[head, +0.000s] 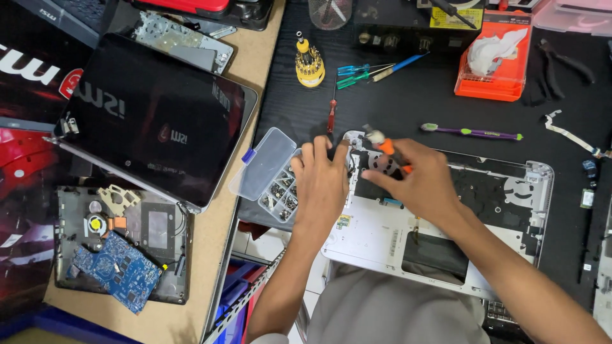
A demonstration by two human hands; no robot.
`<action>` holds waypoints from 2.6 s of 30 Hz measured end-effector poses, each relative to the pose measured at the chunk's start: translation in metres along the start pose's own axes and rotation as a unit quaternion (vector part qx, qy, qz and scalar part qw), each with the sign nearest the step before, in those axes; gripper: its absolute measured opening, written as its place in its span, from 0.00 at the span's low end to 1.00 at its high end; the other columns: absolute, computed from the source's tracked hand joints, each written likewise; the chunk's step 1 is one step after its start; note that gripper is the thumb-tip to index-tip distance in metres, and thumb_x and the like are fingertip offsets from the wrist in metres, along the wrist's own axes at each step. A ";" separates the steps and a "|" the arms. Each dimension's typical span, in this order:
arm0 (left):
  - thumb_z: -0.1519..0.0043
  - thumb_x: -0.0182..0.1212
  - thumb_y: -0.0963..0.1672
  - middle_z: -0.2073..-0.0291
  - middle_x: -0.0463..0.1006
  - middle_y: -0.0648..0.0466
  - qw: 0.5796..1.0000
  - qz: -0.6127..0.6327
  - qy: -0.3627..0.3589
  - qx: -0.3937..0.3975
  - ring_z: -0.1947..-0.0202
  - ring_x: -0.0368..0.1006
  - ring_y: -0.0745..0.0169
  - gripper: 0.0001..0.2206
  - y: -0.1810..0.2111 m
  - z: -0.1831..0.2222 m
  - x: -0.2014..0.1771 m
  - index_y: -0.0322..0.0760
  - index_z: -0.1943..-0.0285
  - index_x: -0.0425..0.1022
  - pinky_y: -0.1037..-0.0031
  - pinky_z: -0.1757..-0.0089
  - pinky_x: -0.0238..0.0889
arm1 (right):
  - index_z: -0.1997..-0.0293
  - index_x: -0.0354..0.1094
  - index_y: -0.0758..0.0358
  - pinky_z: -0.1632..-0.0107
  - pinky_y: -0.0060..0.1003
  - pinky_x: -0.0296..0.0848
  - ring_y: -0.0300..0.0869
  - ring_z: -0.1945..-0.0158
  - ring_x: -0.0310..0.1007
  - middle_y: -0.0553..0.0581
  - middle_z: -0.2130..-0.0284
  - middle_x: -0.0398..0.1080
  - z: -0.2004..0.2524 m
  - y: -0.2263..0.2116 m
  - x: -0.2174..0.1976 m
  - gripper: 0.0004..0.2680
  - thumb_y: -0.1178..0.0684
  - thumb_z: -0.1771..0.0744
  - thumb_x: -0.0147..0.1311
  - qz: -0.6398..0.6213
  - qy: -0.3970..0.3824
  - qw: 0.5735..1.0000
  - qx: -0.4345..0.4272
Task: Technician disassembling a laptop, removing screws with a screwdriver and organizing them in a parts box.
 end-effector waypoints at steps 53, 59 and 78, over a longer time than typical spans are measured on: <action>0.38 0.63 0.43 0.63 0.64 0.55 0.994 0.061 0.035 0.078 0.61 0.61 0.53 0.03 -0.021 -0.001 0.009 0.39 0.60 0.79 0.63 0.61 0.50 | 0.55 0.78 0.68 0.74 0.35 0.66 0.45 0.76 0.71 0.62 0.76 0.74 -0.013 0.025 0.017 0.08 0.60 0.36 0.69 0.007 -0.010 0.998 0.061; 0.34 0.61 0.41 0.65 0.67 0.54 0.976 0.076 0.145 0.146 0.66 0.62 0.57 0.02 -0.009 -0.003 -0.013 0.37 0.58 0.78 0.66 0.65 0.50 | 0.56 0.78 0.67 0.72 0.32 0.68 0.40 0.75 0.70 0.62 0.76 0.76 -0.018 0.020 0.009 0.09 0.56 0.36 0.68 -0.076 -0.043 0.974 0.207; 0.40 0.64 0.36 0.65 0.71 0.50 0.978 0.057 0.162 0.120 0.66 0.64 0.54 0.06 -0.026 -0.001 -0.009 0.34 0.57 0.80 0.67 0.65 0.51 | 0.73 0.75 0.64 0.81 0.27 0.48 0.36 0.90 0.50 0.56 0.93 0.59 -0.030 0.051 0.042 0.07 0.59 0.33 0.63 0.009 -0.023 0.997 0.067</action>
Point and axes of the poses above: each hand's wrist, its own z-axis away from the middle knuckle, its own x-axis out of the palm, y = z × x, the point moved 2 cm from there along -z, towards the middle knuckle
